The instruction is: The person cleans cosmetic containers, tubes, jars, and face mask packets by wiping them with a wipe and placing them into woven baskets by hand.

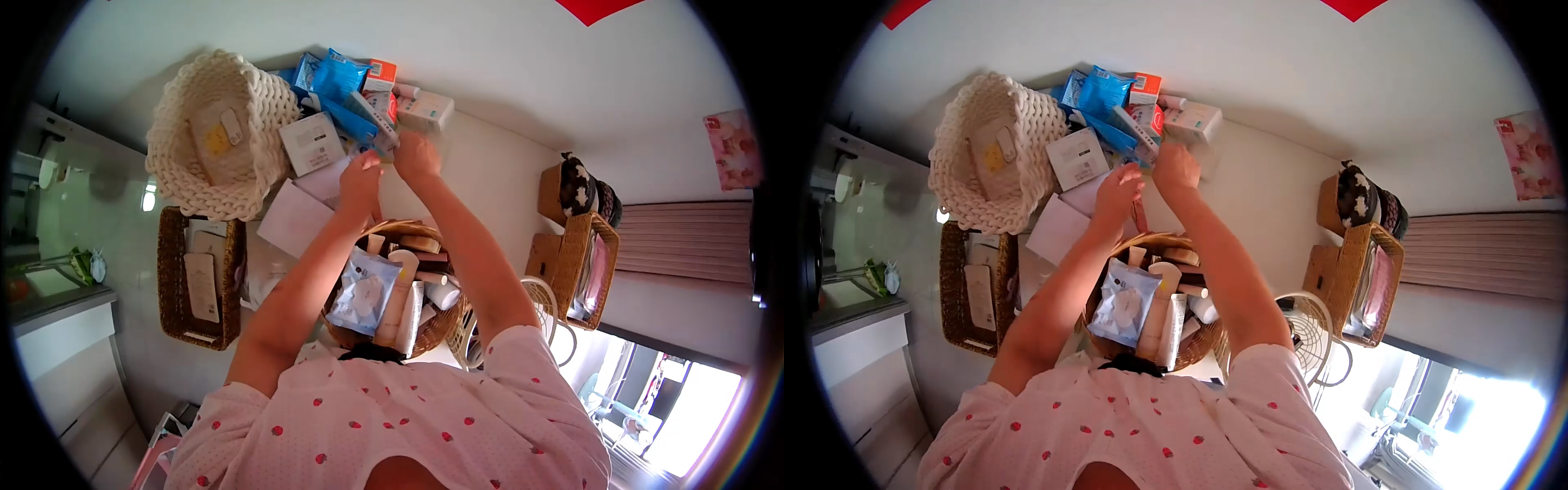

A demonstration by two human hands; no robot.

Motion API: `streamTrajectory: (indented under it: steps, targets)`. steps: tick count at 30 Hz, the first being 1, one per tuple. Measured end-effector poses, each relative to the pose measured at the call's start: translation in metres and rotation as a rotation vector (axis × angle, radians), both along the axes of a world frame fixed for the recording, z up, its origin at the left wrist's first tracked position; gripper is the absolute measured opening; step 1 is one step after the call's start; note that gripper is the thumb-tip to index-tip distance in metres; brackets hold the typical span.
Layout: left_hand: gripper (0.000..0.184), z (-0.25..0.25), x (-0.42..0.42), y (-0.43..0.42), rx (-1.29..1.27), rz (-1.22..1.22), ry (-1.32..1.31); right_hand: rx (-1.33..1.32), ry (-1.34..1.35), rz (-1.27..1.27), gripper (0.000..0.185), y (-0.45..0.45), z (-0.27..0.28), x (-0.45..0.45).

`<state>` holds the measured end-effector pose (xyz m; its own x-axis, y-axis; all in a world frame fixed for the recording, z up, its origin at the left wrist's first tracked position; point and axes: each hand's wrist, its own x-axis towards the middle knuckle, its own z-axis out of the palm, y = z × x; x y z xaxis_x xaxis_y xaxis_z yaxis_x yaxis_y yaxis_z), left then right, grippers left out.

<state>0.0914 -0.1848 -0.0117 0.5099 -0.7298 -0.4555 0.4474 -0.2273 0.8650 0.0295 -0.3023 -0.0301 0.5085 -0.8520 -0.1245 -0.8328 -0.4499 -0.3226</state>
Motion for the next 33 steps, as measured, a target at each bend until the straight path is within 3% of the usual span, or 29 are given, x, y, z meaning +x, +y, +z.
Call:
streamTrajectory:
  steps: [3, 7, 10, 13, 16, 18, 20, 21, 22, 24, 26, 28, 29, 33]
  targets:
    - [0.047, -0.029, 0.003, -0.001, -0.064, -0.050, -0.061, 0.118, -0.068, 0.015, 0.019, 0.007, 0.036, -0.021]
    - [0.045, 0.012, -0.008, 0.012, -0.230, -0.175, 0.066, 0.495, -0.153, -0.097, 0.030, 0.032, 0.105, -0.051]
    - [0.038, 0.024, -0.012, 0.022, -0.506, -0.167, 0.519, 0.636, -0.284, -0.140, 0.032, 0.072, 0.132, -0.066]
    - [0.038, 0.055, -0.007, 0.050, -0.674, -0.229, 0.665, 0.673, -0.473, -0.086, 0.029, 0.122, 0.141, -0.073]
    - [0.040, 0.060, 0.001, 0.078, -0.656, -0.280, 0.621, 0.490, -0.447, -0.001, 0.030, 0.149, 0.145, -0.080]
    - [0.041, 0.062, 0.008, 0.100, -0.548, -0.292, 0.526, 0.223, -0.583, 0.003, 0.023, 0.175, 0.159, -0.078]
    - [0.044, 0.069, 0.010, 0.121, -0.461, -0.264, 0.652, 0.000, -0.701, 0.002, 0.021, 0.201, 0.167, -0.067]
    - [0.046, 0.072, 0.011, 0.132, -0.416, -0.251, 0.712, 0.029, -0.794, 0.104, 0.028, 0.211, 0.154, -0.061]
    - [0.047, 0.069, 0.004, 0.142, -0.503, -0.183, 0.607, -0.149, -0.671, 0.355, 0.035, 0.222, 0.157, -0.053]
    - [0.049, 0.049, -0.016, 0.157, -0.669, -0.053, 0.392, -0.298, -0.431, 0.498, 0.042, 0.239, 0.150, -0.033]
    - [0.050, 0.050, -0.012, 0.177, -0.418, -0.174, -0.051, -0.373, -0.344, 0.456, 0.045, 0.235, 0.135, -0.023]
    - [0.051, 0.070, -0.007, 0.195, -0.290, -0.215, 0.342, -0.467, -0.281, 0.360, 0.044, 0.225, 0.133, -0.012]
    - [0.050, 0.064, 0.001, 0.204, -0.356, -0.413, 0.375, -0.533, -0.300, 0.330, 0.045, 0.216, 0.135, -0.008]
    - [0.045, 0.066, 0.004, 0.220, -0.387, -0.362, 0.479, -0.517, -0.421, 0.348, 0.045, 0.208, 0.126, 0.005]
